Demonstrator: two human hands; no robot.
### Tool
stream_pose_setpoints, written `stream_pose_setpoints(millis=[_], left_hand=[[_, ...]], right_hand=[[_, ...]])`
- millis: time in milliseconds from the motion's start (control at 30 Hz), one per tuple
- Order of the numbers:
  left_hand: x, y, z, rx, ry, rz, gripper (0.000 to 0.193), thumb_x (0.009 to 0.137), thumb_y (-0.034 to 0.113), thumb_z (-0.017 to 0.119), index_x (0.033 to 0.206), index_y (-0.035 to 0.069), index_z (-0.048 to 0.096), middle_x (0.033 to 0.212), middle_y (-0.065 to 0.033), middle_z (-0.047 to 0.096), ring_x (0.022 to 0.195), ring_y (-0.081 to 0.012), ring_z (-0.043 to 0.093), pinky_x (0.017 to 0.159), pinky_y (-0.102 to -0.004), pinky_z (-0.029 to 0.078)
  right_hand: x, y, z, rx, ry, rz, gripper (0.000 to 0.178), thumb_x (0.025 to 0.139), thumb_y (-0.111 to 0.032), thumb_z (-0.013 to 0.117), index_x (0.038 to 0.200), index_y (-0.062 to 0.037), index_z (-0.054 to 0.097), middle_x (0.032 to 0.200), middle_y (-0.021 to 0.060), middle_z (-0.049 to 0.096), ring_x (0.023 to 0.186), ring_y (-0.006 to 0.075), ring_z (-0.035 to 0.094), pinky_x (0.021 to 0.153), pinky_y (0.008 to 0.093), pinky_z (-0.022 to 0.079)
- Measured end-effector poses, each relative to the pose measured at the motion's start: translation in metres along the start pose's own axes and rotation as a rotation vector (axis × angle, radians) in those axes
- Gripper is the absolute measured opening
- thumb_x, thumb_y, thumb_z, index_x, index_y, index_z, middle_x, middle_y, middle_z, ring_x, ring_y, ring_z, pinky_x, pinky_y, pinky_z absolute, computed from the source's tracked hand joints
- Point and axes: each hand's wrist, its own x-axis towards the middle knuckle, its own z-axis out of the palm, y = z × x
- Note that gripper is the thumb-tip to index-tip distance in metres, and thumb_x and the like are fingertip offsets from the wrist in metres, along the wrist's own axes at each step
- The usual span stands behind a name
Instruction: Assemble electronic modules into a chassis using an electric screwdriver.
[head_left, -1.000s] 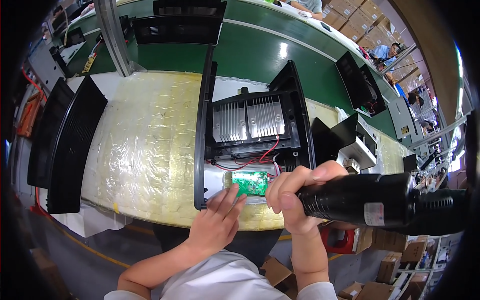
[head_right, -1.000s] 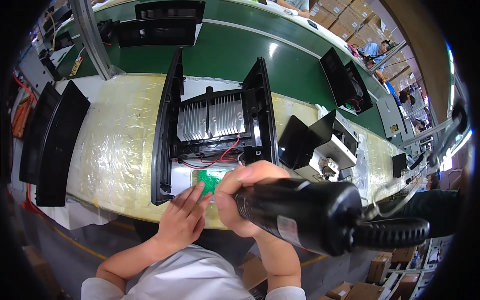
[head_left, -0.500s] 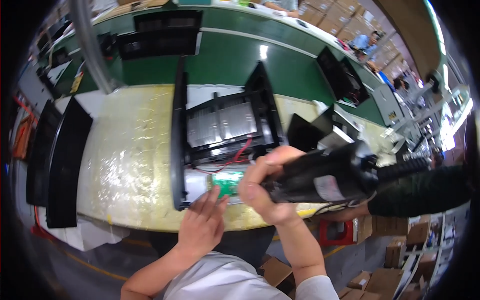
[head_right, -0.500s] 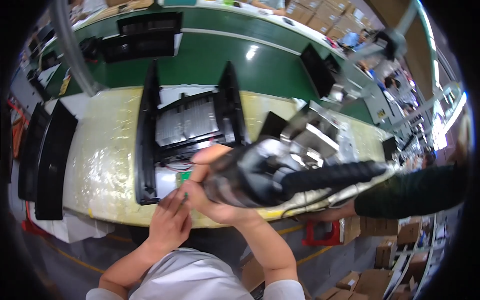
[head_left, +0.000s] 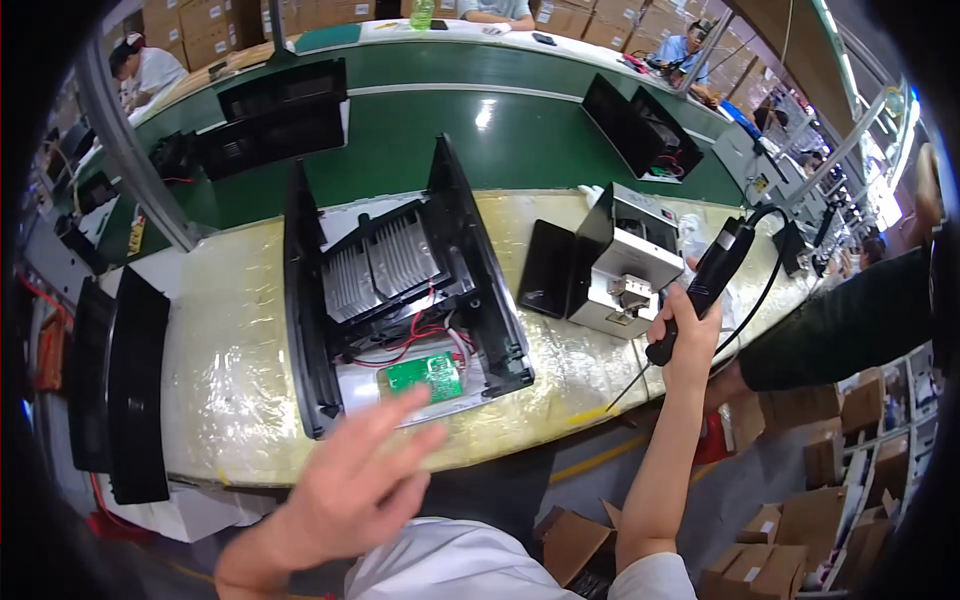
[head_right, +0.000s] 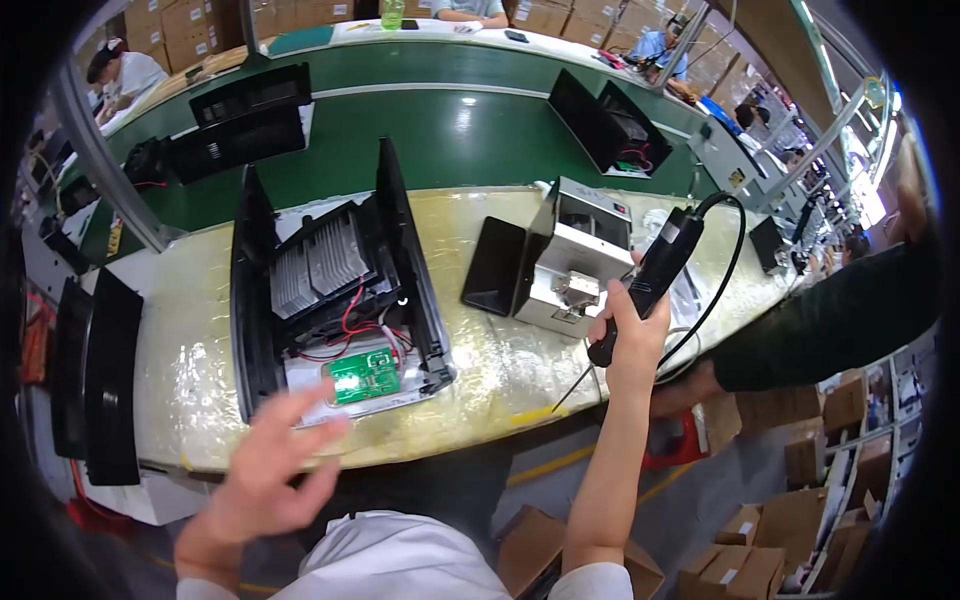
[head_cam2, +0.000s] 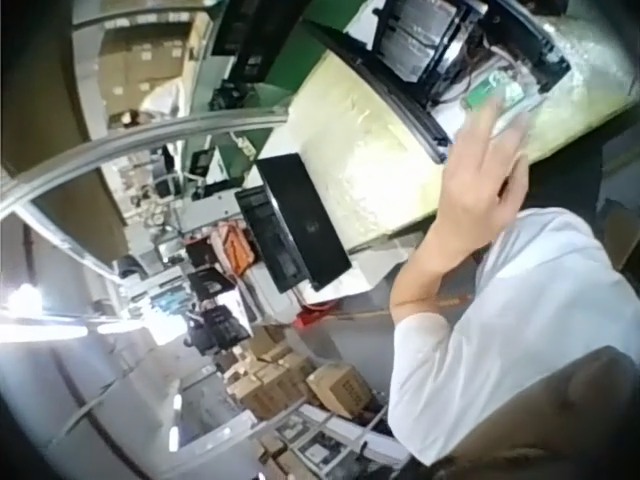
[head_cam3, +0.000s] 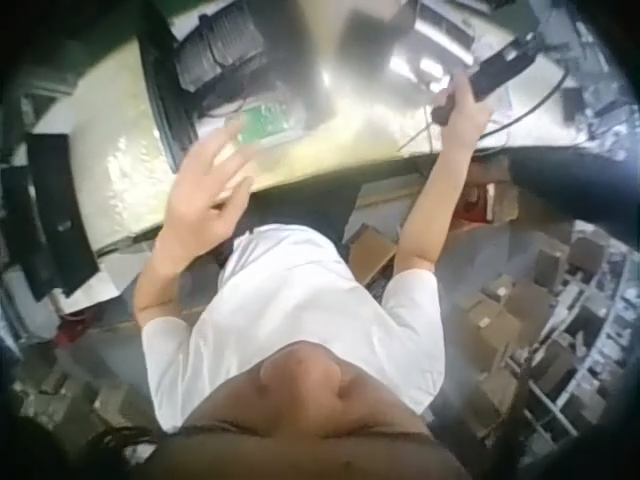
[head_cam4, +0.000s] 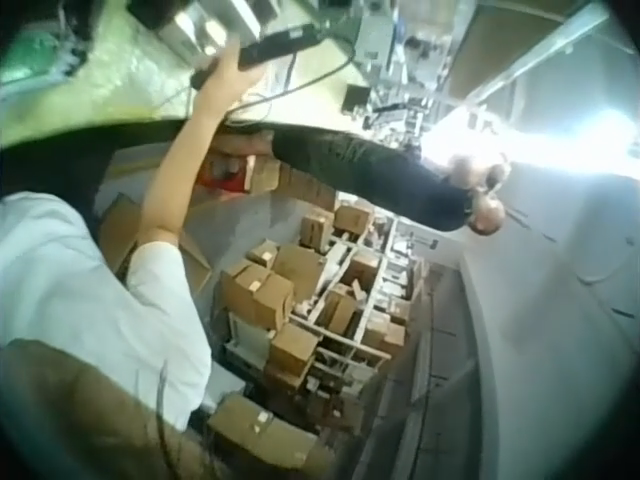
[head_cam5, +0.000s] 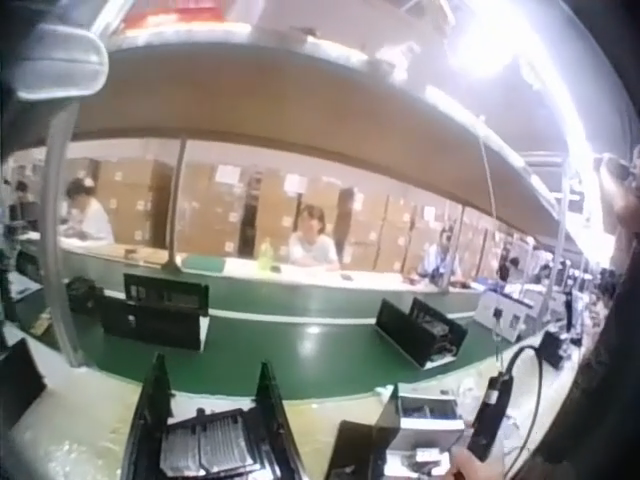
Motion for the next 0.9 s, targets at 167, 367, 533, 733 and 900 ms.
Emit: stream_pose_setpoints(millis=[167, 367, 533, 733, 900], left_hand=[[0.081, -0.055, -0.027, 0.25, -0.044, -0.173, 0.078, 0.08, 0.011, 0.077, 0.148, 0.001, 0.042, 0.155, -0.0267, 0.036, 0.14, -0.044, 0.04, 0.115, -0.046, 0.037], [0.101, -0.094, -0.007, 0.533, -0.352, -0.342, 0.115, 0.072, 0.028, 0.085, 0.161, 0.006, 0.014, 0.161, -0.03, 0.023, 0.145, -0.0487, 0.032, 0.118, -0.0528, 0.034], [0.117, -0.093, 0.005, 0.611, -0.388, -0.375, 0.123, 0.071, 0.03, 0.086, 0.163, 0.014, 0.007, 0.161, -0.0314, 0.02, 0.143, -0.05, 0.033, 0.117, -0.0526, 0.034], [0.121, -0.113, 0.007, 0.585, -0.328, -0.343, 0.131, 0.063, 0.038, 0.09, 0.163, 0.014, 0.008, 0.15, -0.0323, 0.032, 0.133, -0.0505, 0.043, 0.111, -0.0535, 0.039], [0.125, -0.107, 0.008, 0.587, -0.223, -0.208, 0.134, 0.056, 0.041, 0.093, 0.162, 0.012, 0.015, 0.14, -0.0304, 0.042, 0.126, -0.0498, 0.048, 0.106, -0.0539, 0.042]], right_hand=[[0.009, 0.044, -0.004, -0.205, -0.007, -0.066, 0.049, 0.096, -0.01, 0.067, 0.14, -0.0008, 0.048, 0.083, 0.0049, 0.059, 0.064, 0.0119, 0.059, 0.057, 0.0268, 0.049], [-0.018, 0.057, 0.017, -0.612, 0.145, -0.43, 0.058, 0.085, -0.001, 0.074, 0.14, -0.0024, 0.053, 0.125, 0.0114, 0.059, 0.116, 0.0226, 0.057, 0.101, 0.0382, 0.045], [-0.042, 0.048, 0.012, -0.596, 0.347, -0.778, 0.039, 0.089, 0.004, 0.062, 0.128, 0.0046, 0.055, 0.133, 0.0156, 0.053, 0.12, 0.0252, 0.054, 0.103, 0.0371, 0.045], [-0.065, 0.047, 0.123, 0.193, -0.517, -0.06, 0.067, 0.089, -0.012, 0.055, 0.151, 0.0023, 0.035, 0.153, 0.0178, 0.041, 0.14, 0.0274, 0.042, 0.116, 0.04, 0.033], [-0.064, 0.051, 0.129, 0.36, -0.53, 0.026, 0.068, 0.092, -0.017, 0.051, 0.154, 0.0035, 0.031, 0.158, 0.0194, 0.036, 0.144, 0.0274, 0.038, 0.119, 0.0376, 0.03]])
